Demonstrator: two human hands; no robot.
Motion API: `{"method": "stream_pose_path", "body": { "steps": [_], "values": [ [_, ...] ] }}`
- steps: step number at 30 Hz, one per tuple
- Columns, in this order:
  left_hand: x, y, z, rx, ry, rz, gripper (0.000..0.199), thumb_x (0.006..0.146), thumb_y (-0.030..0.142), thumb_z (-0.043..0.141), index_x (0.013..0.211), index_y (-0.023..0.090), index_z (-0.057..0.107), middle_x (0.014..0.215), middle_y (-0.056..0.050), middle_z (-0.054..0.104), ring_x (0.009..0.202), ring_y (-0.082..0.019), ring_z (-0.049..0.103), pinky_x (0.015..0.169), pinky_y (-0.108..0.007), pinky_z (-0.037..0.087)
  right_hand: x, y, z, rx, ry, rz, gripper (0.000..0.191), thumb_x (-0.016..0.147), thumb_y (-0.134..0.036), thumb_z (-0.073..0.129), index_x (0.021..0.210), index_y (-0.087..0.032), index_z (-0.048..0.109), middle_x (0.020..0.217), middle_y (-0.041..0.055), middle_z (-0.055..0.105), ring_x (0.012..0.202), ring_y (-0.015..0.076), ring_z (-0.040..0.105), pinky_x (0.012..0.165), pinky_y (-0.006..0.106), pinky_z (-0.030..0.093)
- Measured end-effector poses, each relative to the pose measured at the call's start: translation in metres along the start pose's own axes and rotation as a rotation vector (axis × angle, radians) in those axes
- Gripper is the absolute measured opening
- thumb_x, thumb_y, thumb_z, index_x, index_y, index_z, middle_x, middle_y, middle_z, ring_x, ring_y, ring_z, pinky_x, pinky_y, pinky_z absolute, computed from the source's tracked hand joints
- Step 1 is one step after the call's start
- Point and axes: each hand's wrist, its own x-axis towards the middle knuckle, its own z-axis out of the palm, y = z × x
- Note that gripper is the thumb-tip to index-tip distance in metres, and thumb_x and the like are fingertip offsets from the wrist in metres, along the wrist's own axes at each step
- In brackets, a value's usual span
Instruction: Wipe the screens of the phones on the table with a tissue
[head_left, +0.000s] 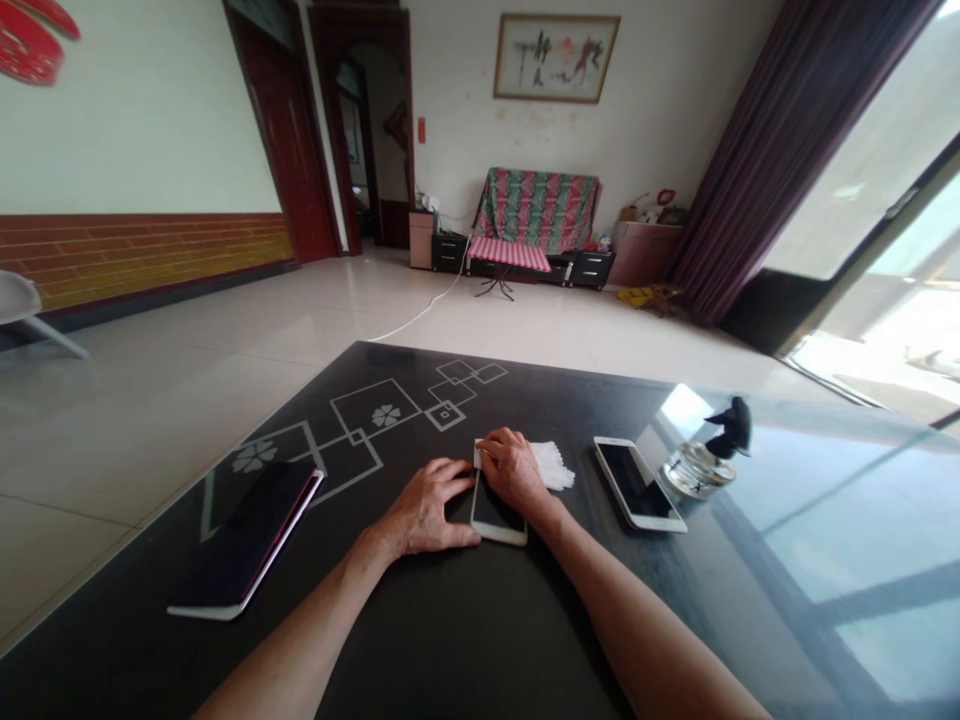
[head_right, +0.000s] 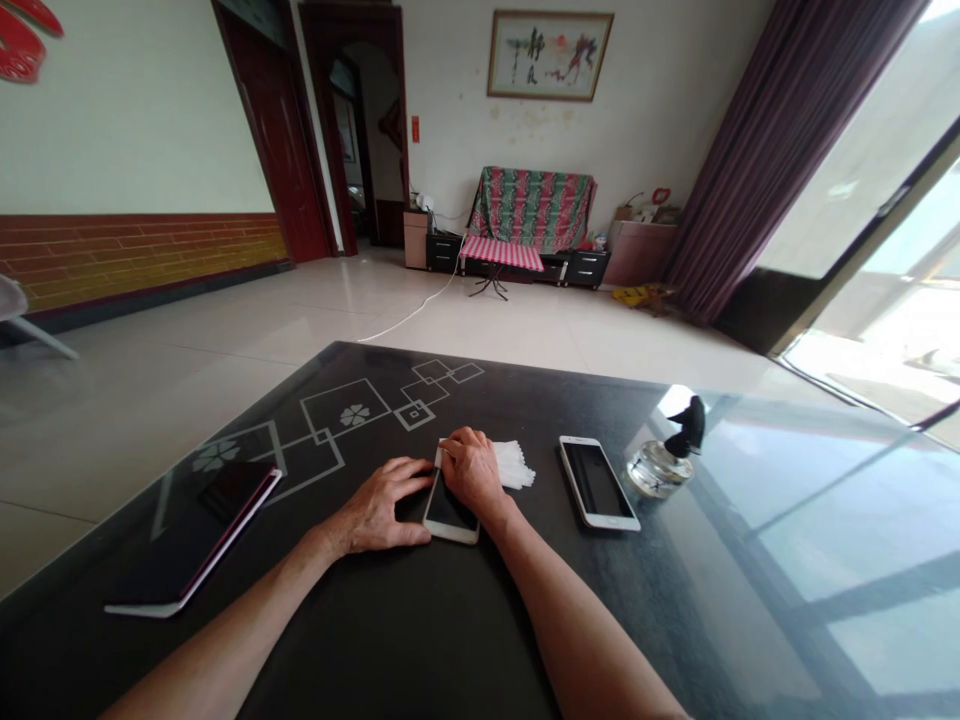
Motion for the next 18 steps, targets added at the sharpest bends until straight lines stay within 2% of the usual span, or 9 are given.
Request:
{"method": "stream_pose_path", "body": {
  "steps": [12,18],
  "values": [
    [0.000,0.000,0.002,-0.040,0.011,-0.048,0.081,0.059,0.063,0.073,0.124,0.016,0.060,0.137,-0.014,0.050,0.127,-0.034,0.041,0.107,-0.047,0.035,-0.005,-0.010,-0.007,-0.048,-0.010,-0.048,0.022,0.089,-0.020,0.050,0.094,-0.021,0.071,0.096,0.0060,0.063,0.086,0.0175,0.053,0.083,0.032,0.040],
    [0.001,0.000,-0.001,-0.067,0.005,-0.031,0.079,0.057,0.057,0.077,0.124,0.018,0.060,0.138,-0.013,0.049,0.126,-0.033,0.041,0.107,-0.047,0.035,-0.012,-0.013,-0.012,-0.012,-0.064,-0.145,0.022,0.087,-0.017,0.051,0.093,-0.022,0.071,0.094,0.0054,0.062,0.085,0.0167,0.053,0.082,0.032,0.041]
  ]
}}
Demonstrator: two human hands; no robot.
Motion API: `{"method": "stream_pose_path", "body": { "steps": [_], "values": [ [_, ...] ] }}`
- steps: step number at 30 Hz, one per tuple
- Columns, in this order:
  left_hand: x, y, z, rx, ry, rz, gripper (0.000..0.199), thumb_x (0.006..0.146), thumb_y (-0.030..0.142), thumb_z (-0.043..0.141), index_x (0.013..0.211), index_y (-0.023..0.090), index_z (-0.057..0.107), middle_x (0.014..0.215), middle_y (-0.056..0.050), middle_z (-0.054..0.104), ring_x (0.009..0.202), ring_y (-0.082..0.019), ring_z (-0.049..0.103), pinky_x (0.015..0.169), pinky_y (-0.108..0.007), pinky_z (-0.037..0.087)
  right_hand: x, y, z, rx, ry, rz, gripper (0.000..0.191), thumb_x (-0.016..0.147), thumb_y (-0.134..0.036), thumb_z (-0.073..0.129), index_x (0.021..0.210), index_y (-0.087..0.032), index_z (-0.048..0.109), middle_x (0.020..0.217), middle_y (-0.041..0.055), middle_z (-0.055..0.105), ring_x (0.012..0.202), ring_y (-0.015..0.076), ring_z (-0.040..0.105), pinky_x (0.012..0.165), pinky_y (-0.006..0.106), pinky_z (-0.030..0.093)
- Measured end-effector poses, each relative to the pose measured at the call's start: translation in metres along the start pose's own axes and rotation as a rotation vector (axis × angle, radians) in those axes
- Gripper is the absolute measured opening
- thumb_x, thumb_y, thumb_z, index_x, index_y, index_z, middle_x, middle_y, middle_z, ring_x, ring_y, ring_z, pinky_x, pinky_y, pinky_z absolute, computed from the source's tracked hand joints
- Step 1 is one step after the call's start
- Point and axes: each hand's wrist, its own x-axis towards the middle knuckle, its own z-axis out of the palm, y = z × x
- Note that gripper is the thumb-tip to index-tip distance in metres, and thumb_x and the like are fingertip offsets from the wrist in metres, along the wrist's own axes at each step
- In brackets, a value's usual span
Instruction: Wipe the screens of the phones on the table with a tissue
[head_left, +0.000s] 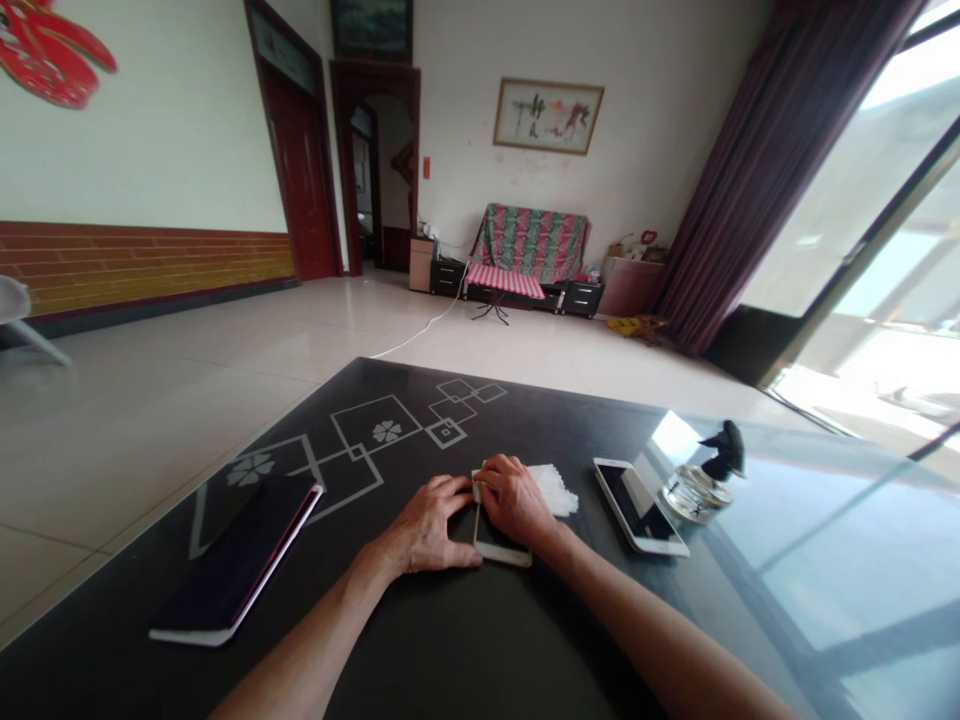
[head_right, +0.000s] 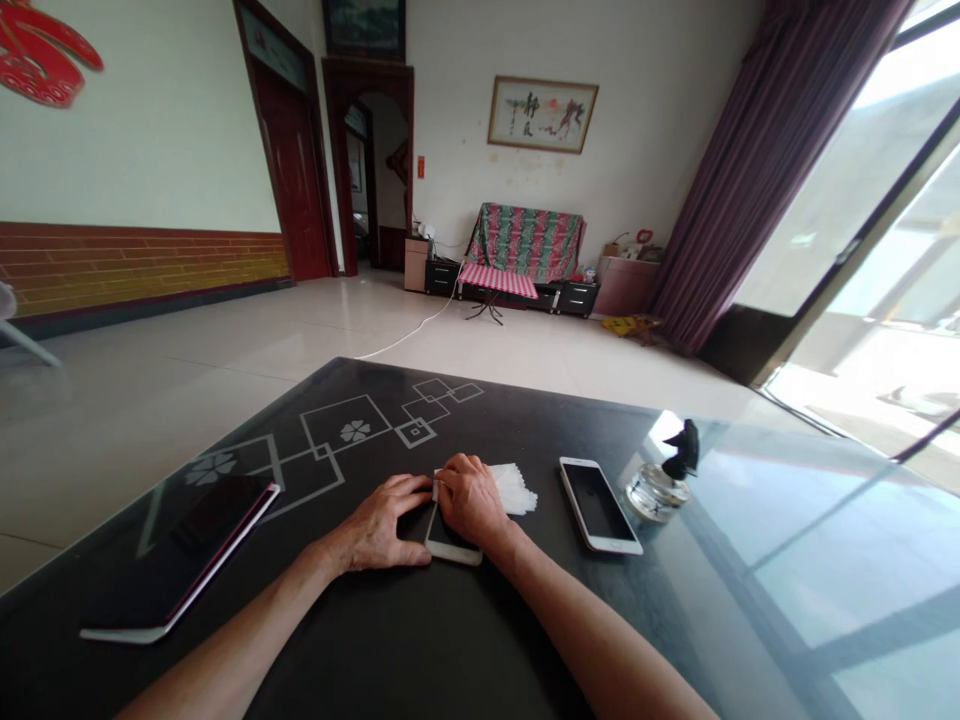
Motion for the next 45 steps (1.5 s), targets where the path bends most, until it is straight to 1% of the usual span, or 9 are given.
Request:
{"method": "stream_pose_path", "body": {
  "steps": [4,7,13,18,23,29,33,36,45],
  "values": [
    [0.000,-0.002,0.002,-0.028,0.019,0.020,0.074,0.057,0.057,0.076,0.120,0.020,0.062,0.137,-0.012,0.050,0.125,-0.033,0.042,0.106,-0.047,0.036,-0.012,0.000,-0.001,0.087,0.042,-0.038,0.026,0.088,-0.017,0.050,0.102,-0.023,0.070,0.096,0.0059,0.062,0.089,0.0181,0.054,0.085,0.034,0.042],
    [0.000,-0.003,0.004,-0.034,0.031,0.020,0.076,0.057,0.055,0.077,0.122,0.019,0.061,0.137,-0.013,0.050,0.126,-0.033,0.041,0.106,-0.047,0.036,-0.016,-0.001,-0.003,0.131,0.053,-0.067,0.026,0.087,-0.017,0.050,0.102,-0.023,0.070,0.095,0.0061,0.062,0.091,0.0188,0.054,0.086,0.035,0.043],
    [0.000,-0.004,0.004,-0.060,0.039,0.019,0.078,0.055,0.053,0.079,0.123,0.021,0.060,0.136,-0.010,0.051,0.125,-0.032,0.042,0.106,-0.046,0.036,-0.017,-0.004,-0.011,0.160,-0.004,-0.087,0.025,0.083,-0.015,0.052,0.099,-0.023,0.069,0.096,0.0063,0.063,0.090,0.0192,0.056,0.085,0.036,0.044],
    [0.001,-0.004,0.003,-0.068,0.033,0.012,0.076,0.054,0.053,0.080,0.119,0.018,0.063,0.135,-0.011,0.051,0.123,-0.032,0.043,0.106,-0.045,0.038,-0.020,-0.004,-0.014,0.199,-0.019,-0.083,0.028,0.079,-0.016,0.056,0.106,-0.021,0.064,0.102,0.0076,0.062,0.095,0.0204,0.056,0.089,0.037,0.044],
    [0.001,-0.002,0.002,-0.082,0.036,0.012,0.074,0.053,0.052,0.081,0.118,0.021,0.064,0.135,-0.009,0.051,0.123,-0.032,0.044,0.105,-0.046,0.038,-0.022,-0.006,-0.011,0.199,0.004,-0.050,0.013,0.080,-0.017,0.056,0.091,-0.020,0.064,0.093,0.0073,0.064,0.090,0.0198,0.058,0.083,0.035,0.047],
    [0.001,-0.002,0.003,-0.082,0.047,-0.005,0.074,0.051,0.050,0.082,0.117,0.022,0.065,0.135,-0.010,0.053,0.123,-0.033,0.045,0.104,-0.048,0.039,-0.020,-0.017,-0.027,0.213,-0.166,-0.084,0.014,0.080,-0.015,0.058,0.076,-0.025,0.066,0.085,0.0026,0.065,0.082,0.0172,0.060,0.081,0.030,0.048],
    [0.002,-0.004,0.005,-0.070,0.060,0.012,0.075,0.050,0.052,0.083,0.116,0.021,0.065,0.133,-0.010,0.054,0.122,-0.033,0.046,0.102,-0.047,0.041,-0.019,-0.020,-0.041,0.252,-0.264,-0.158,0.015,0.081,-0.016,0.059,0.081,-0.028,0.069,0.092,0.0011,0.066,0.090,0.0165,0.061,0.084,0.027,0.047],
    [0.002,-0.005,0.004,-0.057,0.046,0.024,0.074,0.051,0.053,0.082,0.115,0.020,0.066,0.133,-0.011,0.054,0.122,-0.033,0.046,0.103,-0.046,0.041,-0.018,-0.016,-0.042,0.274,-0.298,-0.212,0.018,0.081,-0.017,0.060,0.089,-0.029,0.070,0.095,0.0010,0.066,0.094,0.0160,0.061,0.086,0.025,0.047],
    [-0.001,-0.001,0.000,-0.052,0.001,-0.020,0.086,0.055,0.059,0.078,0.128,0.018,0.056,0.138,-0.011,0.049,0.128,-0.033,0.040,0.108,-0.047,0.035,-0.012,0.003,-0.021,0.212,-0.125,-0.137,0.017,0.084,-0.019,0.058,0.093,-0.023,0.071,0.097,0.0048,0.065,0.089,0.0171,0.059,0.084,0.031,0.047]
  ]
}}
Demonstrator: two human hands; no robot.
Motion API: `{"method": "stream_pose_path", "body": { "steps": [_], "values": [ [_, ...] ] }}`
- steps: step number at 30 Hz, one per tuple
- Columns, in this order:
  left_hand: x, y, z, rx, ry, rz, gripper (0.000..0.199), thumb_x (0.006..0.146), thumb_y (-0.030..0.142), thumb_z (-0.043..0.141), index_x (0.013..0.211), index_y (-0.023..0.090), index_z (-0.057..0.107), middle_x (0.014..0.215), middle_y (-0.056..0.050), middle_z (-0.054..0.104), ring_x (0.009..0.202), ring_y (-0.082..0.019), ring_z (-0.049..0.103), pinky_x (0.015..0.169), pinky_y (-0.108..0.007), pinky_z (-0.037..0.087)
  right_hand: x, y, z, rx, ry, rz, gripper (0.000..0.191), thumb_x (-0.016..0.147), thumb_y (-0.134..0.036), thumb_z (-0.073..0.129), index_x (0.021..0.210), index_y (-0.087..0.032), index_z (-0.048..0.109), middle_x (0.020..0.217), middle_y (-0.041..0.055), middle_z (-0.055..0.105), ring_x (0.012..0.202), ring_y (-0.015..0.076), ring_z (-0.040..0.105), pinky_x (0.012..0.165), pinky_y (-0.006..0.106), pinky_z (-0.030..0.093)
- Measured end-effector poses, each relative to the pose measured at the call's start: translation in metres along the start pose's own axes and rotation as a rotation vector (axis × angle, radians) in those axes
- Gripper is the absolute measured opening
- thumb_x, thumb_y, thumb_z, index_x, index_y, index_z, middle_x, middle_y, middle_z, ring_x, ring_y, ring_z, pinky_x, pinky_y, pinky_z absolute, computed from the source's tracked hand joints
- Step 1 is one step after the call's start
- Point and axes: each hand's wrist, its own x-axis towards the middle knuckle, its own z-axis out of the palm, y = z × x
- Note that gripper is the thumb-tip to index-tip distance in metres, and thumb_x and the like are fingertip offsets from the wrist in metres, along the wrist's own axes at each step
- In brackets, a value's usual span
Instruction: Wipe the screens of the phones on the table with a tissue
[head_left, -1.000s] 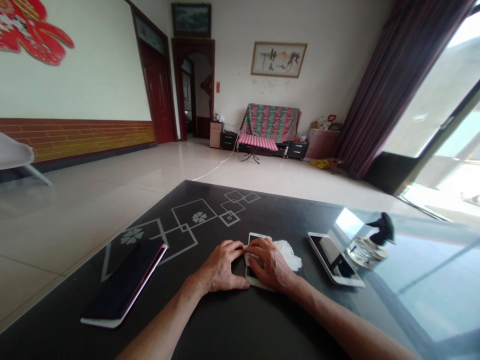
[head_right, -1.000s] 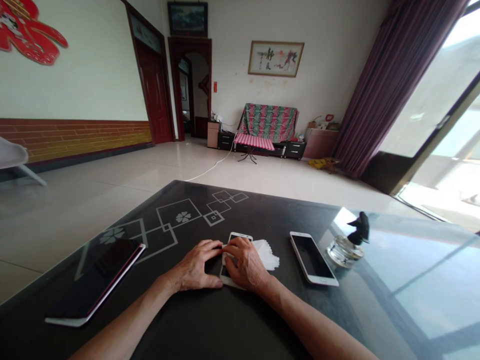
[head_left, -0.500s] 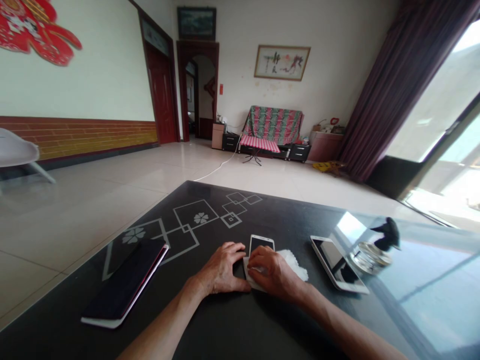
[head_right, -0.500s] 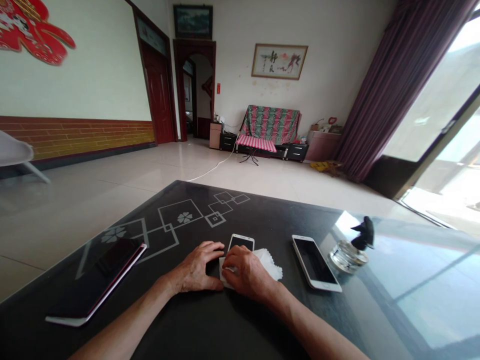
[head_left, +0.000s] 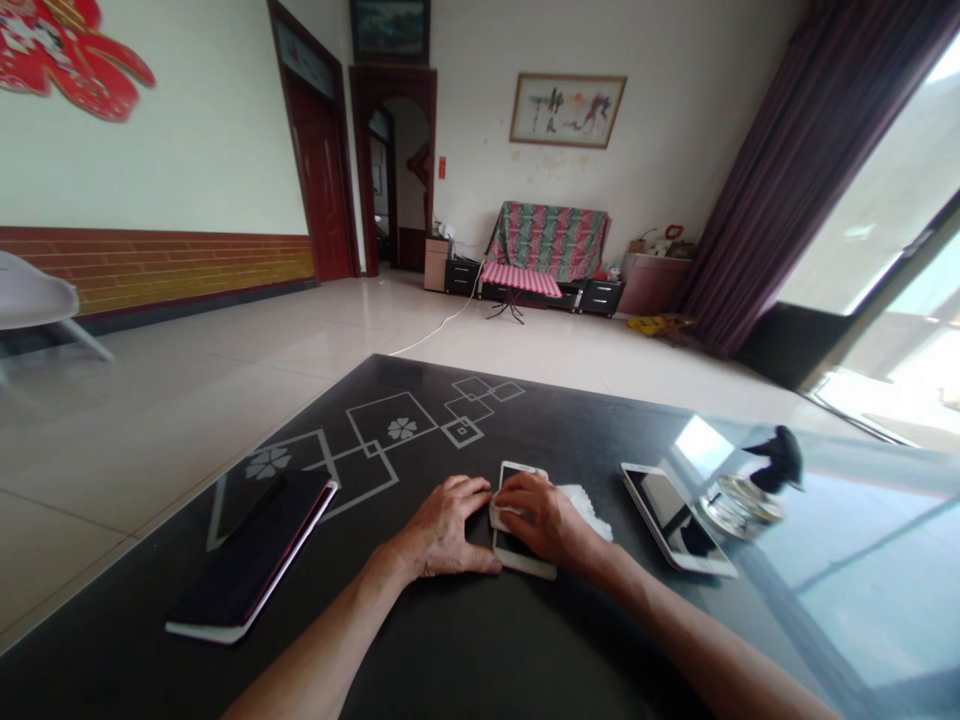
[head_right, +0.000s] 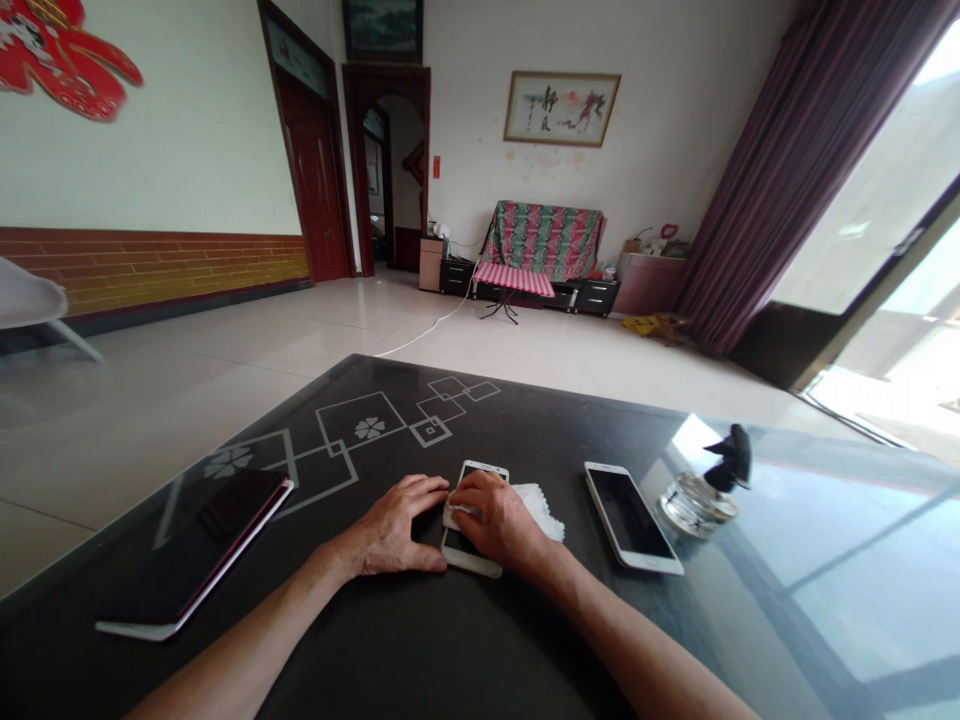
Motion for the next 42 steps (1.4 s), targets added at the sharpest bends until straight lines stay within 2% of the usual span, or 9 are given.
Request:
{"method": "stream_pose_path", "body": {
  "steps": [6,13,21,26,29,32,37,42],
  "values": [
    [0.001,0.001,-0.002,0.026,-0.020,0.013,0.081,0.059,0.063,0.074,0.126,0.021,0.058,0.140,-0.012,0.047,0.127,-0.035,0.040,0.107,-0.050,0.034,0.007,0.024,0.002,-0.103,0.098,0.067,0.016,0.086,-0.019,0.055,0.092,-0.020,0.070,0.095,0.0063,0.065,0.085,0.0170,0.059,0.081,0.032,0.047],
    [0.000,0.002,-0.004,0.032,-0.036,-0.003,0.076,0.060,0.063,0.073,0.124,0.024,0.060,0.139,-0.009,0.048,0.128,-0.033,0.039,0.106,-0.047,0.035,0.010,0.030,0.003,-0.195,0.095,0.059,0.021,0.090,-0.019,0.048,0.094,-0.018,0.069,0.098,0.0091,0.064,0.089,0.0196,0.058,0.084,0.036,0.046],
    [0.001,0.002,-0.003,0.030,-0.032,0.021,0.074,0.059,0.060,0.075,0.123,0.026,0.061,0.139,-0.009,0.047,0.127,-0.033,0.040,0.105,-0.047,0.035,0.004,0.002,-0.015,-0.047,-0.146,-0.012,0.018,0.083,-0.017,0.058,0.093,-0.022,0.071,0.099,0.0058,0.064,0.089,0.0180,0.059,0.085,0.032,0.048],
    [0.001,0.002,-0.002,0.050,-0.012,0.033,0.068,0.057,0.056,0.078,0.115,0.024,0.066,0.136,-0.009,0.050,0.124,-0.032,0.043,0.103,-0.045,0.038,0.001,-0.015,-0.021,0.027,-0.291,-0.081,0.019,0.081,-0.018,0.060,0.097,-0.023,0.071,0.101,0.0047,0.064,0.092,0.0169,0.060,0.084,0.028,0.048],
    [0.001,0.002,-0.001,0.054,-0.008,0.026,0.070,0.056,0.056,0.079,0.116,0.023,0.065,0.136,-0.009,0.050,0.124,-0.032,0.043,0.103,-0.045,0.039,0.001,-0.018,-0.024,0.049,-0.329,-0.107,0.020,0.081,-0.020,0.061,0.098,-0.023,0.071,0.102,0.0048,0.064,0.093,0.0167,0.060,0.083,0.027,0.048],
    [0.001,0.001,-0.001,0.059,-0.005,0.034,0.072,0.057,0.059,0.076,0.118,0.023,0.064,0.136,-0.009,0.050,0.125,-0.033,0.042,0.104,-0.045,0.039,0.003,-0.011,-0.022,0.041,-0.287,-0.090,0.020,0.081,-0.020,0.061,0.098,-0.023,0.072,0.102,0.0053,0.064,0.092,0.0171,0.061,0.083,0.028,0.049],
    [0.001,0.000,-0.002,0.059,-0.015,0.042,0.076,0.060,0.062,0.073,0.123,0.020,0.061,0.137,-0.012,0.049,0.126,-0.033,0.042,0.105,-0.046,0.037,0.004,0.016,-0.009,-0.063,-0.072,0.025,0.019,0.084,-0.024,0.058,0.098,-0.023,0.071,0.101,0.0054,0.065,0.089,0.0177,0.061,0.083,0.031,0.049],
    [0.000,0.001,-0.003,0.061,-0.024,0.028,0.074,0.060,0.063,0.073,0.121,0.023,0.062,0.138,-0.010,0.049,0.126,-0.032,0.041,0.104,-0.046,0.037,0.004,0.038,-0.003,-0.198,0.058,0.108,0.022,0.088,-0.027,0.053,0.098,-0.020,0.070,0.101,0.0084,0.064,0.091,0.0200,0.060,0.085,0.034,0.048]
  ]
}}
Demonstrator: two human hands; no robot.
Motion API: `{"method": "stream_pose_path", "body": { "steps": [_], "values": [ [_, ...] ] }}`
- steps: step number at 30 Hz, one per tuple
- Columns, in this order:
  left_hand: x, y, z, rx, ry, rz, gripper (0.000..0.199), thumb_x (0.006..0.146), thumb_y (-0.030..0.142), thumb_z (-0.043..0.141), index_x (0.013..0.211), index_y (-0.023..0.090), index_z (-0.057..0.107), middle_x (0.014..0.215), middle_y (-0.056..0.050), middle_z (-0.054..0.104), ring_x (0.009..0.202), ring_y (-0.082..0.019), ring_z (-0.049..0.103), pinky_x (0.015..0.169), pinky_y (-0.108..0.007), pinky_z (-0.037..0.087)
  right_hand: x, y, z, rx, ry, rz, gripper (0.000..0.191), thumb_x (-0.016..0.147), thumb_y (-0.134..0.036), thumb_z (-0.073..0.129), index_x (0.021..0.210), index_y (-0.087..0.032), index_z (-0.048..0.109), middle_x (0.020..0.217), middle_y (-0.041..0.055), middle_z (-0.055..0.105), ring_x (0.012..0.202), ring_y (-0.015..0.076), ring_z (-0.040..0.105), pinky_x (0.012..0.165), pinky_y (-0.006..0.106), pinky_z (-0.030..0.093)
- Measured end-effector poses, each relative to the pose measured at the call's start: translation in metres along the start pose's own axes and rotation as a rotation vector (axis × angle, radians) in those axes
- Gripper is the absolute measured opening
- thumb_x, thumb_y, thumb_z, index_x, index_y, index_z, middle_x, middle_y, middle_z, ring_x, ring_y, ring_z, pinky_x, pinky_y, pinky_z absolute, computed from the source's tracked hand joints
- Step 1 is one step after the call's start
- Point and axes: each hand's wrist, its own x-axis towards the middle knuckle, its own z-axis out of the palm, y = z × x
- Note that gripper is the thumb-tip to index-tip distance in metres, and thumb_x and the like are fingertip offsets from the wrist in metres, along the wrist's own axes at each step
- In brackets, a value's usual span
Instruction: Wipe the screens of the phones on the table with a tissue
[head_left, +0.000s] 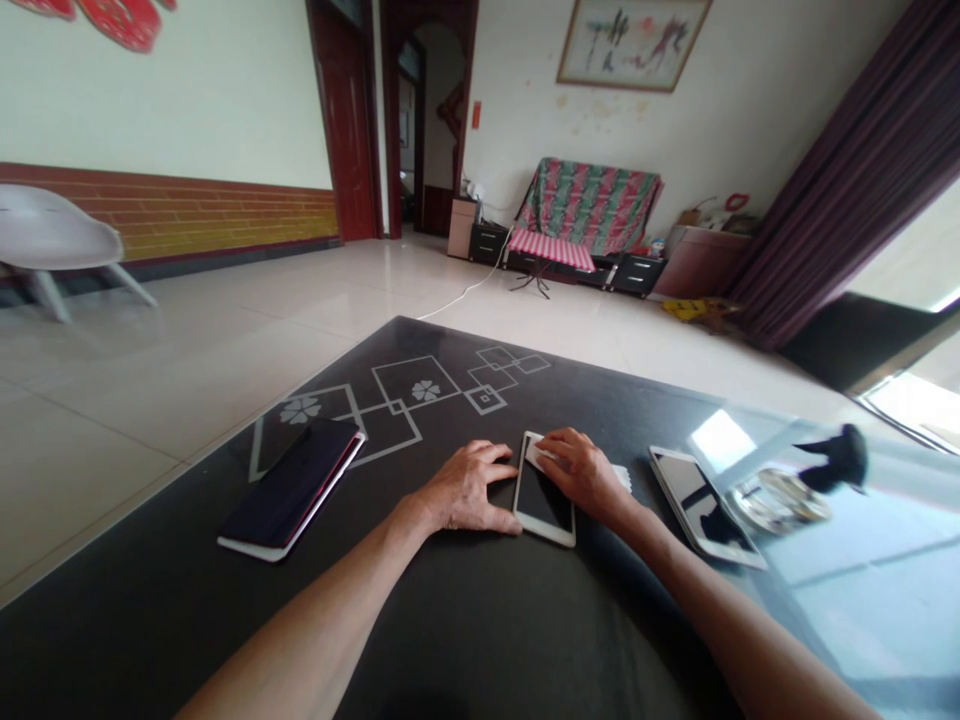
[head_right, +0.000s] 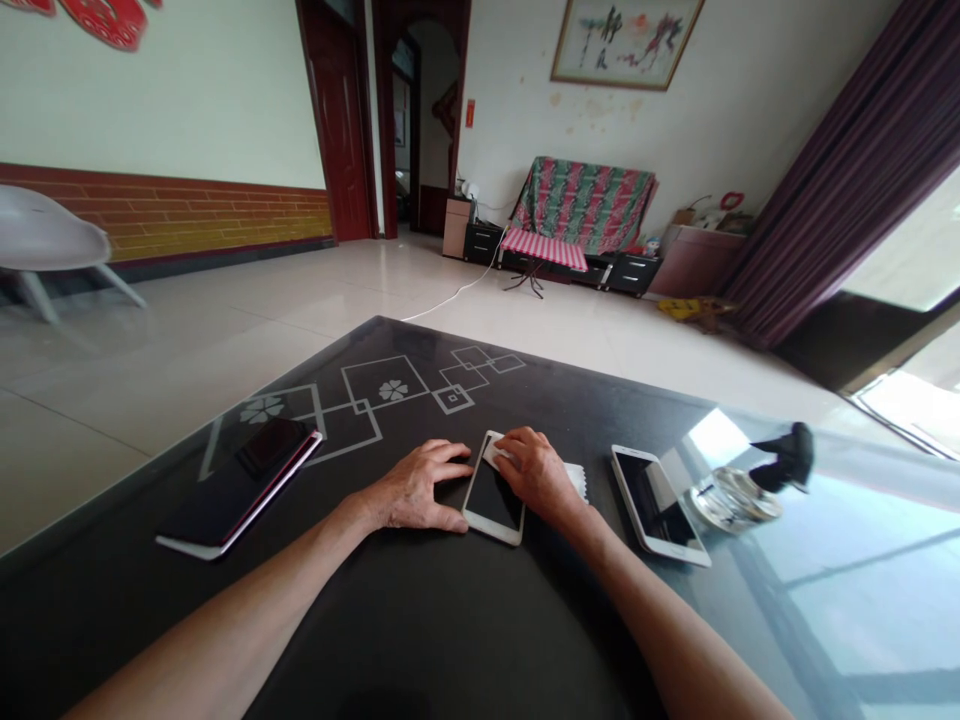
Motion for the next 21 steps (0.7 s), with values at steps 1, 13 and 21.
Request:
{"method": "stream_pose_path", "body": {
  "steps": [1,13,21],
  "values": [
    [0.000,0.000,0.000,0.003,0.000,-0.002,0.074,0.060,0.064,0.073,0.121,0.023,0.062,0.138,-0.010,0.049,0.126,-0.032,0.041,0.105,-0.046,0.037,0.000,0.002,0.000,-0.028,0.017,0.017,0.022,0.088,-0.027,0.052,0.098,-0.019,0.070,0.101,0.0090,0.064,0.090,0.0205,0.060,0.085,0.035,0.048],
    [0.000,0.004,-0.004,-0.016,0.009,0.004,0.070,0.061,0.061,0.073,0.119,0.023,0.064,0.135,-0.009,0.050,0.124,-0.032,0.043,0.104,-0.044,0.038,-0.004,-0.038,-0.027,0.003,-0.219,-0.096,0.018,0.086,-0.019,0.051,0.080,-0.018,0.068,0.081,0.0052,0.062,0.077,0.0161,0.058,0.074,0.028,0.046],
    [0.000,0.005,-0.002,-0.015,0.031,0.004,0.066,0.058,0.055,0.078,0.114,0.024,0.066,0.134,-0.008,0.051,0.124,-0.032,0.043,0.104,-0.045,0.038,-0.008,-0.052,-0.024,0.135,-0.273,-0.190,0.018,0.089,-0.020,0.049,0.086,-0.020,0.066,0.090,0.0066,0.063,0.086,0.0174,0.058,0.080,0.030,0.048]
  ]
}}
